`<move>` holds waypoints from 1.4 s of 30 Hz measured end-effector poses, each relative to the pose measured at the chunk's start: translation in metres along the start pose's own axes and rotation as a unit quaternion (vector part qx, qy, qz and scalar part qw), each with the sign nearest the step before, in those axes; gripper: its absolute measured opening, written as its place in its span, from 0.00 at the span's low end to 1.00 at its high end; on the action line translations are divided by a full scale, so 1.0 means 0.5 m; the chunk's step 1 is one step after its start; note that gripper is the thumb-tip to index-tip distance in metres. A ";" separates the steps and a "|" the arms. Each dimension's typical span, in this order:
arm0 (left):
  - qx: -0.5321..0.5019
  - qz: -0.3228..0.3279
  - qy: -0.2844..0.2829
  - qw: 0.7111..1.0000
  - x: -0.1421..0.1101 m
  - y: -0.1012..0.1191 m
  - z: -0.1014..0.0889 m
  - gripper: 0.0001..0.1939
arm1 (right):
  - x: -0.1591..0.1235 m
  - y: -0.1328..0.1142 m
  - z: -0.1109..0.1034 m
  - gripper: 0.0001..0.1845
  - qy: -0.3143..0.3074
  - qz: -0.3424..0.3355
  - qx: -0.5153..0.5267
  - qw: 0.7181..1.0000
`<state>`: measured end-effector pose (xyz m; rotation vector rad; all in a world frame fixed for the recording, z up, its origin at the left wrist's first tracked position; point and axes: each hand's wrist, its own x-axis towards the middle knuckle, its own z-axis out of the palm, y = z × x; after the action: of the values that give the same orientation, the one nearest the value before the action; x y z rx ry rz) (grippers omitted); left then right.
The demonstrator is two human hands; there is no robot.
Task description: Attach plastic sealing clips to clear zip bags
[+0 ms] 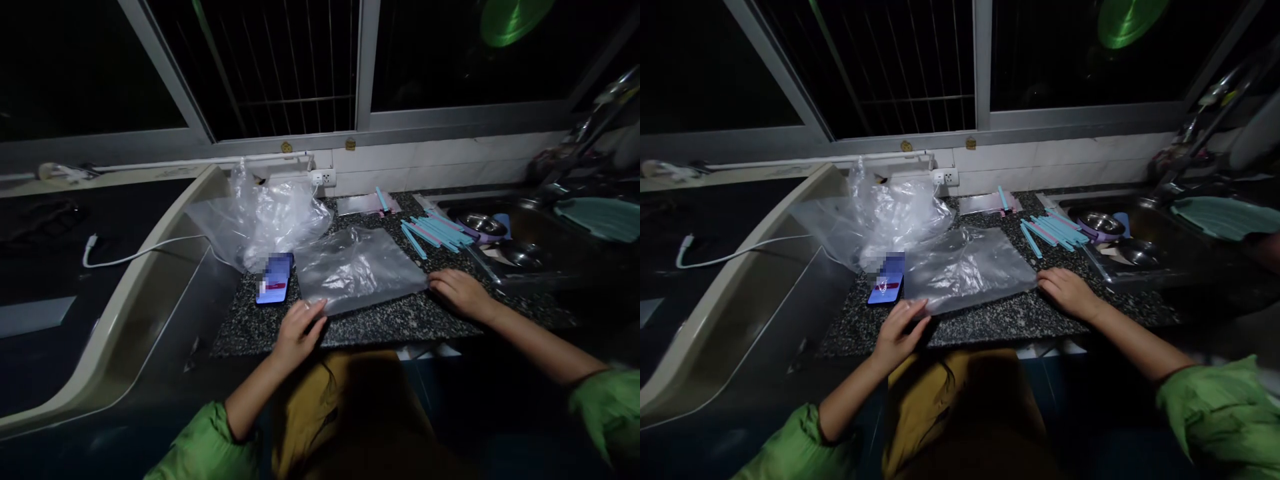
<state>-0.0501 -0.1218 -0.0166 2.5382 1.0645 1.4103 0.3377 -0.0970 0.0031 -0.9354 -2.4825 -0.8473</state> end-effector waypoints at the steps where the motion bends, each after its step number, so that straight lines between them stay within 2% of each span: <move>1: -0.002 -0.014 -0.023 1.000 -0.013 0.002 0.005 0.19 | -0.005 -0.005 0.005 0.12 -0.024 0.010 0.018 0.999; 5: 0.018 -0.079 -0.083 0.993 -0.037 -0.006 0.011 0.20 | -0.008 -0.018 0.012 0.19 -0.097 0.038 0.087 0.991; 8: 0.013 -0.122 -0.116 0.986 -0.040 -0.018 0.009 0.23 | -0.007 -0.025 0.012 0.17 -0.132 0.027 0.111 0.985; 11: 0.008 -0.159 -0.151 0.976 -0.038 -0.022 0.010 0.23 | -0.001 -0.033 0.005 0.14 -0.128 0.037 0.102 0.986; 14: 0.007 -0.167 -0.160 0.973 -0.033 -0.015 0.014 0.22 | 0.028 -0.060 -0.006 0.14 -0.104 0.066 0.089 0.988; 16: 0.003 -0.162 -0.156 0.974 -0.030 -0.001 0.017 0.23 | 0.058 -0.094 -0.007 0.16 -0.083 0.064 0.100 0.989; 18: -0.004 -0.149 -0.152 0.977 -0.029 0.017 0.018 0.22 | 0.086 -0.133 0.001 0.20 -0.080 0.033 0.127 0.988; 21: -0.019 -0.115 -0.142 0.983 -0.038 0.044 0.015 0.22 | 0.108 -0.178 0.021 0.21 -0.112 -0.003 0.162 0.980; 25: -0.061 -0.098 -0.128 0.985 -0.062 0.073 0.014 0.21 | 0.103 -0.195 0.030 0.19 -0.109 0.004 0.194 0.975; 28: -0.080 -0.121 -0.113 0.983 -0.075 0.101 0.030 0.20 | 0.094 -0.209 0.027 0.25 -0.086 0.011 0.207 0.975; 30: -0.085 -0.127 -0.114 0.982 -0.075 0.126 0.044 0.17 | 0.089 -0.227 0.028 0.24 -0.076 0.007 0.202 0.976; 31: -0.082 -0.111 -0.118 0.983 -0.073 0.138 0.049 0.17 | 0.086 -0.236 0.030 0.20 -0.067 0.003 0.198 0.978; 33: -0.088 -0.022 -0.140 0.986 -0.066 0.153 0.051 0.17 | 0.080 -0.246 0.033 0.13 -0.049 0.005 0.202 0.978; 34: -0.094 0.022 -0.147 0.984 -0.063 0.154 0.046 0.17 | 0.077 -0.246 0.033 0.12 -0.040 0.013 0.214 0.976; 36: -0.086 0.076 -0.120 0.986 -0.062 0.136 0.027 0.17 | 0.070 -0.234 0.030 0.14 -0.020 0.046 0.247 0.968; 39: -0.039 0.136 -0.051 0.989 -0.075 0.071 -0.015 0.26 | 0.062 -0.200 0.017 0.14 0.032 0.095 0.290 0.952; 40: -0.006 0.136 -0.037 0.990 -0.080 0.045 -0.027 0.28 | 0.060 -0.189 0.013 0.13 0.048 0.103 0.301 0.947; 42: 0.064 0.102 -0.070 0.990 -0.085 -0.003 -0.045 0.33 | 0.059 -0.174 0.005 0.11 0.074 0.105 0.321 0.938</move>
<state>-0.0832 -0.1517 -0.0350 2.8609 0.9255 1.2144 0.2568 -0.1339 -0.0193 -0.8287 -2.2370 -0.0138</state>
